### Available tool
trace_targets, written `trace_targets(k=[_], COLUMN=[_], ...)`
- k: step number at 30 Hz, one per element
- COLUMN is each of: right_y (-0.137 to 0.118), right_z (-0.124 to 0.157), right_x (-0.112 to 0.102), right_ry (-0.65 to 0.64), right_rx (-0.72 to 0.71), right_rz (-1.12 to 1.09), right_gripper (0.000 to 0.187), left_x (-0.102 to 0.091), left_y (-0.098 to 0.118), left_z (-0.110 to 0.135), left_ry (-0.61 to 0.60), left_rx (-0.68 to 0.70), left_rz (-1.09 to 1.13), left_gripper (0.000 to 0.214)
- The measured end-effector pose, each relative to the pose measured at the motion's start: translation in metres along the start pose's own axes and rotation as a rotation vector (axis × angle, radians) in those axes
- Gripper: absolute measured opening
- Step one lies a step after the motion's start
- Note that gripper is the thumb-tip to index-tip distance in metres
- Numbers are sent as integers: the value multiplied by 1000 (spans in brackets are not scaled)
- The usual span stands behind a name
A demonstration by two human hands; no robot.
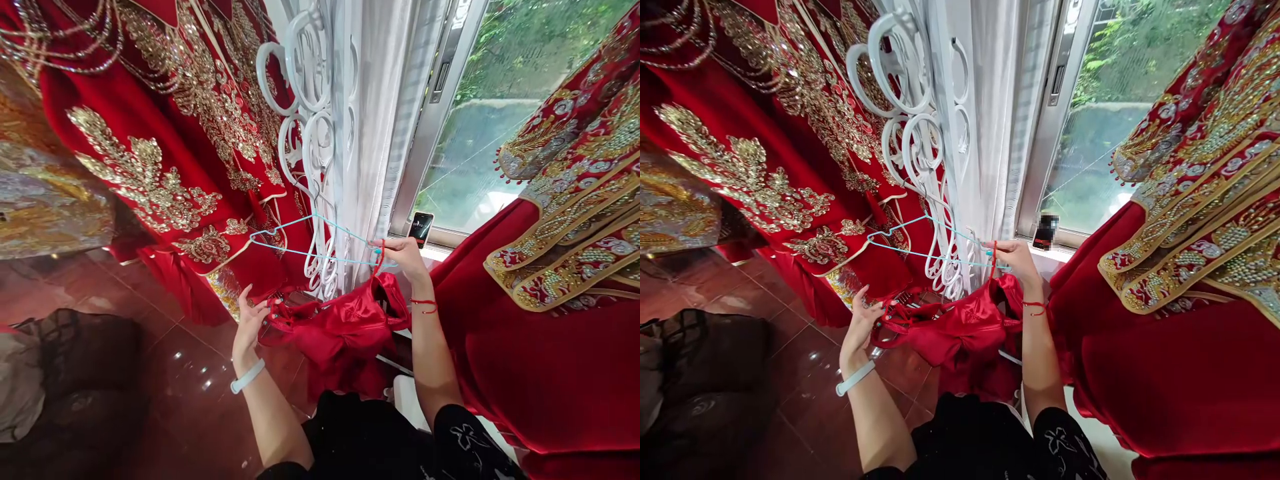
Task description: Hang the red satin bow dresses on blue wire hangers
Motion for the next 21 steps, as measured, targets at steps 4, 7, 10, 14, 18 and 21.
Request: trace_targets(k=[4,7,10,14,18,21], right_y=[-13,-19,-25,-32,-33,-29], right_z=[-9,-8,-4,1,1,-1], right_x=[23,24,17,17,15,13], right_ry=[-119,-92,-19,15,222,382], right_rx=[-29,-91,-168,-260,-263,-228], right_rz=[95,221,345,482,593,703], right_gripper=[25,19,15,19,18,19], left_x=[-1,-9,-26,-49,-48,-39], left_y=[-4,-13,-19,-11,-4,5], left_z=[3,0,-5,-2,1,5], left_ry=[-64,-63,58,313,307,282], left_rx=[17,21,54,150,208,303], left_rz=[4,-83,-256,-481,-421,-286], left_gripper=[124,102,61,32,31,47])
Point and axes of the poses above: each hand's wrist, its own z-axis away from the middle knuckle, its own x-axis out of the palm, y = z × x, the point moved 8 cm from there along -z, towards the middle knuckle, and after that the axes turned 13 degrees about z, right-handed, at the moved point
